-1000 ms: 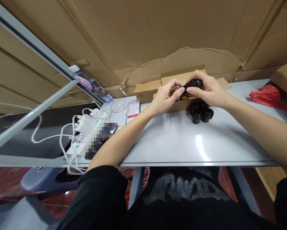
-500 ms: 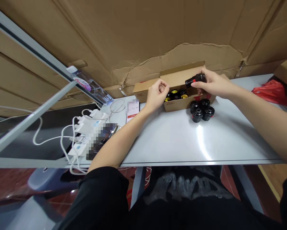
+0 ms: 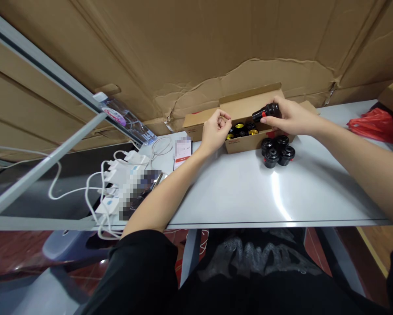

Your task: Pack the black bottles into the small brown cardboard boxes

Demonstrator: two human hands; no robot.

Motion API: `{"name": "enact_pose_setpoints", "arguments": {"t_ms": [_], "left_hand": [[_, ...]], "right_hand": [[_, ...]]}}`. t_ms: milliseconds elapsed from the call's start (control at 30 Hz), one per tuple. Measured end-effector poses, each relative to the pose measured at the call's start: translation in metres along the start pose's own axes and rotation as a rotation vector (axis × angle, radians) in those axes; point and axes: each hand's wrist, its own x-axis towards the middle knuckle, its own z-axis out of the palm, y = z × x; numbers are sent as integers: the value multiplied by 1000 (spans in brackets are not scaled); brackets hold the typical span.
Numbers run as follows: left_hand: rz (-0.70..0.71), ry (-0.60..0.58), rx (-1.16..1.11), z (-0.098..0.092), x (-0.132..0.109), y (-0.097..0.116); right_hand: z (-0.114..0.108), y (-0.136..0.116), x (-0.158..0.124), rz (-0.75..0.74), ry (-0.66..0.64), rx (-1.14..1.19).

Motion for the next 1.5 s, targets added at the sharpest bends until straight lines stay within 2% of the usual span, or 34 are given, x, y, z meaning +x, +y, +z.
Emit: {"name": "enact_pose_setpoints", "arguments": {"t_ms": [300, 500, 667, 900, 1067, 1267, 1500], "left_hand": [[-59, -2, 4, -1, 0, 7], [-72, -11, 5, -1, -1, 10], [-65, -12, 16, -1, -1, 8], [-45, -17, 2, -2, -2, 4], [-33, -11, 0, -2, -2, 2], [-30, -18, 2, -2, -2, 1], [-32, -23, 23, -2, -2, 0]], "right_hand": [[4, 14, 7, -32, -25, 233], [6, 6, 7, 8, 34, 183], [7, -10, 2, -33, 71, 126], [14, -22, 1, -86, 226, -22], [18, -23, 0, -64, 293, -55], [20, -22, -1, -30, 318, -68], [20, -24, -3, -6, 311, 36]]}}
